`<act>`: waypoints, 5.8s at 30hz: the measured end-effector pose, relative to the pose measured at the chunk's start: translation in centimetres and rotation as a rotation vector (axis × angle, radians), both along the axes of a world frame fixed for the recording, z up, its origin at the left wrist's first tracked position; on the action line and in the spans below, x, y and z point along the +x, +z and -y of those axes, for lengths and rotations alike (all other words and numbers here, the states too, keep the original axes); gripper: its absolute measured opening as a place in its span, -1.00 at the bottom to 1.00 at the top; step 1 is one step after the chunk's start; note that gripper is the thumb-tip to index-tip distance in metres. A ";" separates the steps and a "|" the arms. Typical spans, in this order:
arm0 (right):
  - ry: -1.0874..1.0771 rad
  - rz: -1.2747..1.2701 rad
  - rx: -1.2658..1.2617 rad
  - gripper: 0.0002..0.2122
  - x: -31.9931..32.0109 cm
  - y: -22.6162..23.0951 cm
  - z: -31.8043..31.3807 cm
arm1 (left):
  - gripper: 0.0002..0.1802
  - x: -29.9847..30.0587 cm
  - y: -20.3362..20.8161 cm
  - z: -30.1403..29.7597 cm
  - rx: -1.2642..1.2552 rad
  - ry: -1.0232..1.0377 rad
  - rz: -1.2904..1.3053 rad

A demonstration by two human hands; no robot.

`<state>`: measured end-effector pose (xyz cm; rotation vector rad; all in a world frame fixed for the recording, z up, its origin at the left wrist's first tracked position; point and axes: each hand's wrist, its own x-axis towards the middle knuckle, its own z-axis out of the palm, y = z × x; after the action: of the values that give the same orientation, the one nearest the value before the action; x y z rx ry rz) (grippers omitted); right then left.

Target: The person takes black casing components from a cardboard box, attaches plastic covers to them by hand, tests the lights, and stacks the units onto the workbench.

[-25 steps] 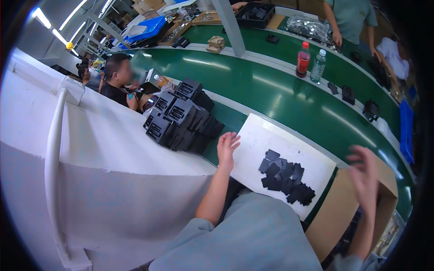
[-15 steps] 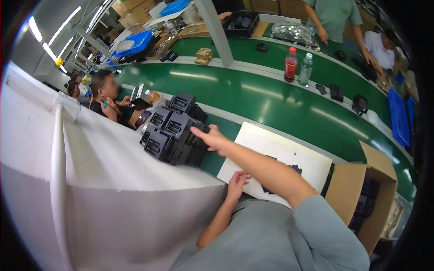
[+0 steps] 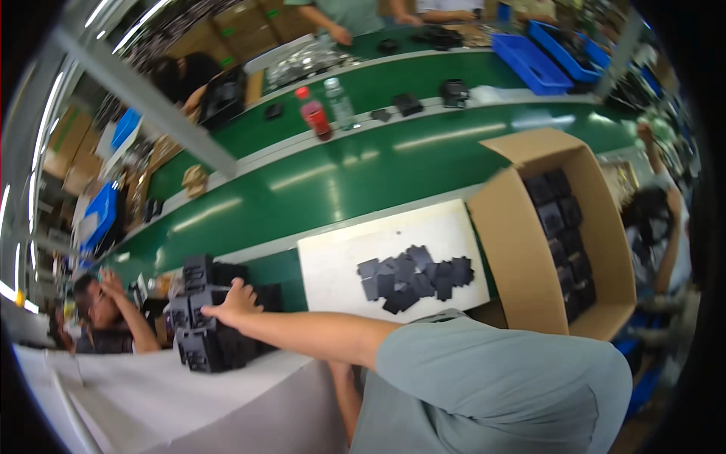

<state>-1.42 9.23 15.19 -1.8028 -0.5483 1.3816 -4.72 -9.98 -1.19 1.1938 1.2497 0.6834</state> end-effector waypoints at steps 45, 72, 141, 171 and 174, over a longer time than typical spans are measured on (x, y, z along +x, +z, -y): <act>-0.748 0.365 0.072 -0.74 41.3 -14.2 59.0 | -0.53 26.2 12.3 5.3 -0.440 -0.624 0.593; -0.851 0.066 0.608 -0.40 39.4 1.2 50.9 | -0.36 31.2 15.3 9.8 -0.403 -1.183 0.537; 0.118 -0.296 0.043 0.20 2.7 -10.9 -2.4 | -0.68 -0.2 -0.6 1.2 -0.495 0.004 0.067; 0.921 1.386 0.510 -0.05 13.1 -17.9 -17.0 | -0.70 -2.8 -1.1 3.3 -0.522 0.142 -0.015; 0.733 1.645 0.581 -0.12 11.8 -24.9 -21.5 | -0.70 -3.0 -1.4 4.0 -0.541 0.180 -0.015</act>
<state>10.41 30.70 -9.70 -1.8918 -2.2727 -0.3369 -7.71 -13.94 -2.61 0.6474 1.4492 0.4226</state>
